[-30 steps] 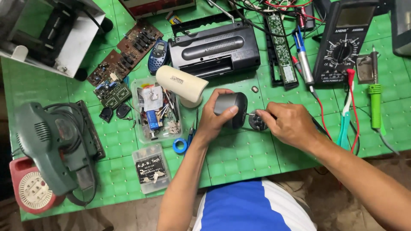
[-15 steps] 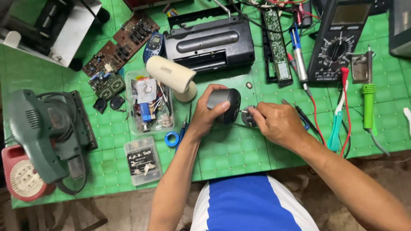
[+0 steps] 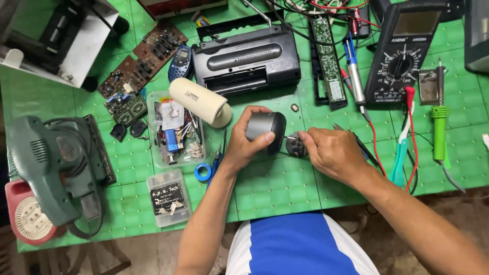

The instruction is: Disassembling and inspecting a small electronic device on a workbench using a screwdriver.

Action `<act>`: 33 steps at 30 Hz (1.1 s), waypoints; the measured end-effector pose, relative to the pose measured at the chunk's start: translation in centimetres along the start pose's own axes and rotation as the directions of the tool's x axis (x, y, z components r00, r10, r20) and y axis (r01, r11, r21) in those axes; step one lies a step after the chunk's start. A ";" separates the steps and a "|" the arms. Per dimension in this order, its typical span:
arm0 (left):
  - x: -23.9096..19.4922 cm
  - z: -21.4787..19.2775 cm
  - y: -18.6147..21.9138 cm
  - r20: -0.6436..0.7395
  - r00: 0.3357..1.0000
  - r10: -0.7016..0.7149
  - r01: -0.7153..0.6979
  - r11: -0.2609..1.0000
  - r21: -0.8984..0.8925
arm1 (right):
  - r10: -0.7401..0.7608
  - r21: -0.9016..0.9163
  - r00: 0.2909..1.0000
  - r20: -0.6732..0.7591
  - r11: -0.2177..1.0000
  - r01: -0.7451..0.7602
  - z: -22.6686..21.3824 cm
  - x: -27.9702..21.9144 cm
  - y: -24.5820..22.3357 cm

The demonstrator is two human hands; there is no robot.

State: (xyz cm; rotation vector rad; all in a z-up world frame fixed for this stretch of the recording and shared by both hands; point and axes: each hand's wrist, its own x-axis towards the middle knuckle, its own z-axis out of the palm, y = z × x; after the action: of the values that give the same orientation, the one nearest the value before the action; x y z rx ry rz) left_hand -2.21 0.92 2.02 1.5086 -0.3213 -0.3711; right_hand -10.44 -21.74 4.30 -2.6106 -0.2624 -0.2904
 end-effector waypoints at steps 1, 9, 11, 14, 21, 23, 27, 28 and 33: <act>0.1 0.1 -0.1 -0.005 1.000 0.004 -0.004 1.000 0.000 | -0.006 -0.001 1.000 -0.001 1.000 0.006 -0.1 0.3 0.0; -0.3 -0.1 -0.9 -0.057 0.998 -0.010 0.007 0.999 -0.041 | -0.193 -0.032 0.979 -0.071 0.981 0.191 0.5 0.4 0.5; -0.3 0.0 -0.9 -0.071 0.997 -0.005 0.002 0.999 -0.040 | -0.199 -0.020 0.977 -0.076 0.980 0.198 0.7 0.5 0.9; -0.6 0.4 -1.1 -0.097 0.995 0.010 -0.014 0.999 -0.035 | -0.158 0.052 0.987 -0.036 0.986 0.160 0.7 0.6 1.3; -1.0 0.9 -1.3 -0.116 0.993 0.021 -0.026 0.999 -0.039 | -0.105 -0.009 0.994 -0.022 0.994 0.105 1.3 0.3 1.9; -0.9 0.7 -1.3 -0.110 0.994 0.010 -0.016 0.998 -0.055 | -0.135 -0.010 0.990 -0.042 0.991 0.134 1.2 0.3 1.6; -0.9 0.4 -1.0 -0.100 0.995 0.004 -0.009 0.999 -0.049 | -0.209 -0.067 0.977 -0.042 0.976 0.206 0.9 0.2 1.3; -1.0 0.4 -0.9 -0.100 0.995 0.003 -0.008 0.999 -0.049 | -0.209 -0.066 0.977 -0.042 0.976 0.206 0.7 0.2 1.2; -1.2 0.7 -1.6 -0.088 0.996 0.014 -0.016 1.000 -0.019 | -0.099 -0.045 0.994 0.042 0.994 0.101 0.9 -0.3 1.8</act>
State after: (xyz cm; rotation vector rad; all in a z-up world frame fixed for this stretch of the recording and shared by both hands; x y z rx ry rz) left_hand -3.64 0.73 0.48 1.4979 -0.2592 -0.2943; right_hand -10.20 -22.84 2.61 -2.6561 -0.4052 -0.2828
